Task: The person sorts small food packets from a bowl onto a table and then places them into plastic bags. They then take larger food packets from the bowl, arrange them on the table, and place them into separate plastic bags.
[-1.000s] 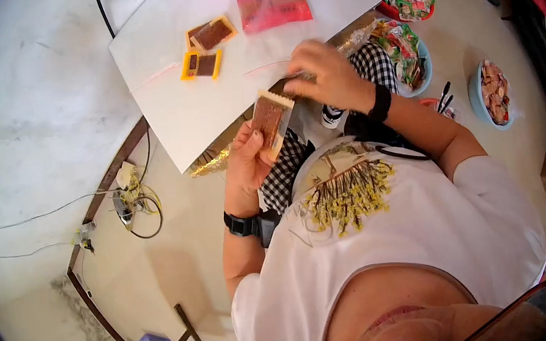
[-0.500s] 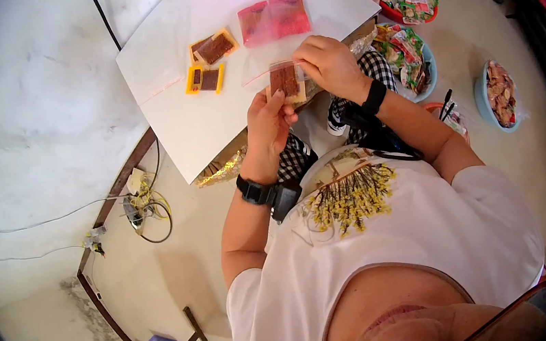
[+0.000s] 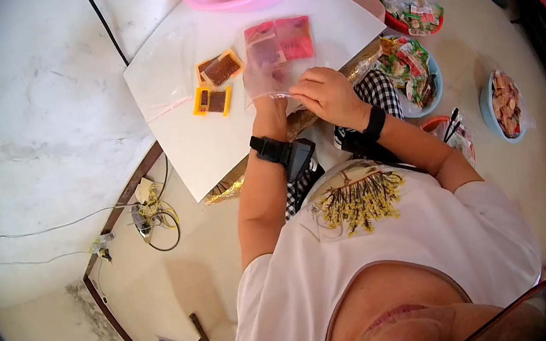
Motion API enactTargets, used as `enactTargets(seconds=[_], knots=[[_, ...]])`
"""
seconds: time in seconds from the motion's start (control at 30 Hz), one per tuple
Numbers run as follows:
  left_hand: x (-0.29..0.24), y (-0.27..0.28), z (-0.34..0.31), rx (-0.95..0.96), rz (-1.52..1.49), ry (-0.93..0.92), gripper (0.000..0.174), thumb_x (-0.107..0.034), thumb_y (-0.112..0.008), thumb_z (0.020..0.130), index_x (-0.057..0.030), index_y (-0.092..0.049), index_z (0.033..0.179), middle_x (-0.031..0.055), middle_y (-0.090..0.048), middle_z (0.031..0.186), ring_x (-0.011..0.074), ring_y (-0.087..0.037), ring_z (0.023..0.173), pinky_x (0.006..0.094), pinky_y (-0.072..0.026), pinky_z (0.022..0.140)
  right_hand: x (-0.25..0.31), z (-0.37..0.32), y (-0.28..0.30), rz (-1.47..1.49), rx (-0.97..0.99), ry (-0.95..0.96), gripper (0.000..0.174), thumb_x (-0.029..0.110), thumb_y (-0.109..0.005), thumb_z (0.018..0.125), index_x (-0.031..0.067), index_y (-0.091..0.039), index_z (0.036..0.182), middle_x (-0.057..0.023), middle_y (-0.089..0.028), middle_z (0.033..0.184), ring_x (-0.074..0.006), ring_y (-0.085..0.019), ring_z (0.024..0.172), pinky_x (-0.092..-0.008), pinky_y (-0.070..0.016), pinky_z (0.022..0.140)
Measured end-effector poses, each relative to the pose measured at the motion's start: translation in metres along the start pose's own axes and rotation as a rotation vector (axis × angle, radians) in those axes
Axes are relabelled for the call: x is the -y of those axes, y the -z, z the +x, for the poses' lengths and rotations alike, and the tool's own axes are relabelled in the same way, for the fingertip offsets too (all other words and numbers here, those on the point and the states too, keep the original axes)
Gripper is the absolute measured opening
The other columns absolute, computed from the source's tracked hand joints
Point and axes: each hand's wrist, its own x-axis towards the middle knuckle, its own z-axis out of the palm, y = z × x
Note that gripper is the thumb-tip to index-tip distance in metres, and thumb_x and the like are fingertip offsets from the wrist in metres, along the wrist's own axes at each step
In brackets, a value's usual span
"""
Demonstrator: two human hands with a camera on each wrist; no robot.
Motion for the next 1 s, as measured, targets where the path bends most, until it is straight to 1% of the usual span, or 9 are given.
enactTargets(seconds=[0.17,0.27,0.37,0.57,0.67,0.77,0.87,0.93,1.0], knots=[[-0.005,-0.003,-0.019,-0.139,-0.227,0.078,0.037,-0.019,-0.05,0.097,-0.0013,-0.05,0.129,0.0105,-0.059,0.116,0.0225,-0.058,0.104,0.0339,-0.0478,0.087,0.0,-0.002,-0.001,0.011,0.028,-0.004,0.011,0.007,-0.069,0.077,0.0048,-0.067,0.088,-0.0083,-0.06,0.081,-0.0277,-0.06,0.075,-0.0381,-0.0481,0.064],[0.012,0.019,-0.024,-0.061,-0.369,0.23,0.037,-0.023,-0.048,0.099,-0.0026,-0.049,0.129,0.0101,-0.06,0.115,0.0223,-0.058,0.104,0.0338,-0.0485,0.086,0.001,-0.003,-0.001,0.025,0.029,0.002,0.012,0.006,-0.069,0.077,0.0048,-0.067,0.088,-0.0084,-0.061,0.082,-0.0276,-0.06,0.074,-0.0379,-0.048,0.064],[0.011,0.012,-0.025,-0.115,-0.182,0.243,0.028,-0.012,-0.048,0.097,-0.0012,-0.054,0.122,0.0074,-0.061,0.109,0.0173,-0.061,0.091,0.0281,-0.0499,0.078,0.003,-0.003,0.0,0.036,0.033,0.001,0.012,0.005,-0.07,0.076,0.0046,-0.067,0.088,-0.0087,-0.061,0.082,-0.0277,-0.06,0.074,-0.038,-0.048,0.063],[-0.03,-0.04,-0.006,-0.013,-0.393,0.158,0.031,-0.005,-0.047,0.096,-0.0038,-0.05,0.126,0.0062,-0.058,0.104,0.0131,-0.057,0.089,0.026,-0.0491,0.08,-0.001,-0.004,-0.001,0.06,0.031,-0.015,0.011,0.005,-0.069,0.076,0.0054,-0.067,0.088,-0.0086,-0.06,0.081,-0.0284,-0.059,0.074,-0.0392,-0.0474,0.063],[0.012,0.008,0.008,0.058,0.082,-0.066,0.032,-0.013,-0.047,0.099,-0.0066,-0.046,0.13,0.0072,-0.057,0.116,0.0183,-0.057,0.098,0.0315,-0.0486,0.084,-0.003,-0.005,-0.001,0.078,0.04,-0.048,0.009,0.008,-0.068,0.077,0.0068,-0.065,0.086,-0.0077,-0.058,0.081,-0.0293,-0.058,0.075,-0.0409,-0.0464,0.064],[0.015,0.024,0.003,0.049,-0.097,0.045,0.03,-0.008,-0.049,0.098,-0.0025,-0.051,0.127,0.0074,-0.057,0.118,0.018,-0.056,0.103,0.0313,-0.0485,0.086,-0.005,-0.004,-0.002,0.085,0.048,-0.069,0.01,0.008,-0.068,0.078,0.0072,-0.066,0.087,-0.0078,-0.059,0.081,-0.0292,-0.058,0.074,-0.0402,-0.0467,0.064],[-0.027,0.02,-0.049,0.204,0.347,0.053,0.027,-0.006,-0.05,0.097,0.0007,-0.055,0.123,0.0091,-0.058,0.121,0.0177,-0.056,0.111,0.0312,-0.0486,0.089,-0.002,0.001,0.001,0.078,0.031,-0.079,0.009,0.008,-0.067,0.078,0.0068,-0.066,0.087,-0.0074,-0.059,0.08,-0.0284,-0.059,0.074,-0.0394,-0.0468,0.064],[-0.076,0.019,-0.085,0.256,0.35,0.397,0.027,-0.007,-0.05,0.097,0.0029,-0.058,0.121,0.0107,-0.063,0.117,0.0176,-0.06,0.107,0.0312,-0.0515,0.087,-0.004,0.002,0.002,0.081,0.043,-0.077,0.008,0.008,-0.067,0.078,0.0064,-0.066,0.086,-0.0072,-0.059,0.08,-0.0282,-0.059,0.073,-0.0394,-0.0467,0.064],[-0.119,0.046,-0.088,0.519,0.56,0.601,0.028,-0.007,-0.053,0.096,0.0036,-0.058,0.122,0.0113,-0.067,0.111,0.0179,-0.065,0.101,0.0304,-0.054,0.083,-0.006,0.002,0.004,0.089,0.053,-0.07,0.007,0.008,-0.067,0.078,0.0062,-0.066,0.085,-0.0072,-0.059,0.08,-0.0279,-0.058,0.073,-0.0393,-0.0466,0.063]])
